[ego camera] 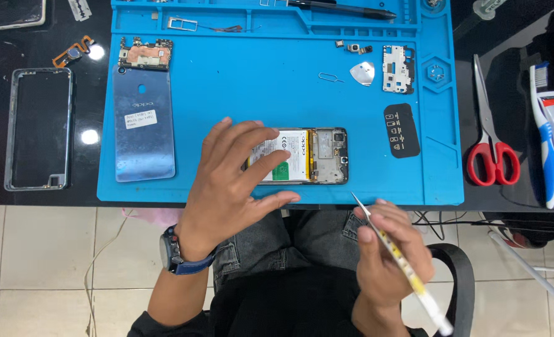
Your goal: The person uses a spudger to pry and remove the battery from a disassembled smartphone. They then use the spudger to disconnect ribbon cables and remove internal components from the phone's chassis.
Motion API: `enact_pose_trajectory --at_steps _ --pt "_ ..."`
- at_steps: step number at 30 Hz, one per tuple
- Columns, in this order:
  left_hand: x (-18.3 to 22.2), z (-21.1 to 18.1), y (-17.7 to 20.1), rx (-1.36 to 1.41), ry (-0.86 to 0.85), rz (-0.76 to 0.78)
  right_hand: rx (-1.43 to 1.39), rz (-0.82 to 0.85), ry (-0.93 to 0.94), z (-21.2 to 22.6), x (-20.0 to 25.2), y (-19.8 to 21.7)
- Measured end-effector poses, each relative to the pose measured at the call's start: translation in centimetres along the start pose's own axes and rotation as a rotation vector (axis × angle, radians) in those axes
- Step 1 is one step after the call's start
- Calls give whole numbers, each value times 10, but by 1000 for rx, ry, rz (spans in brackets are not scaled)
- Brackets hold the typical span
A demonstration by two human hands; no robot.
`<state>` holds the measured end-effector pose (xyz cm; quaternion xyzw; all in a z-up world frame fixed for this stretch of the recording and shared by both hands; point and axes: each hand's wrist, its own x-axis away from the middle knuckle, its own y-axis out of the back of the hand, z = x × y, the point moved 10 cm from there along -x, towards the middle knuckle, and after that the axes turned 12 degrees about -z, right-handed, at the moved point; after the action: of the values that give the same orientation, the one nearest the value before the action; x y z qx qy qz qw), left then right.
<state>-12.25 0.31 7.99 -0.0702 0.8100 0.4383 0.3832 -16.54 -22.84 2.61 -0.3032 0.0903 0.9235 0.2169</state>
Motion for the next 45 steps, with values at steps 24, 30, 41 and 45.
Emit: enact_pose_trajectory --at_steps 24,30,41,45 --pt "1 -1 6 -18 -18 -22 351 186 214 45 1 -40" --pt "0 -1 6 -11 -18 -33 254 97 223 46 2 -32" --pt "0 -2 7 -19 -21 -34 314 159 257 45 -4 -43" --pt "0 -2 6 -14 -18 -37 231 115 221 42 -5 -41"
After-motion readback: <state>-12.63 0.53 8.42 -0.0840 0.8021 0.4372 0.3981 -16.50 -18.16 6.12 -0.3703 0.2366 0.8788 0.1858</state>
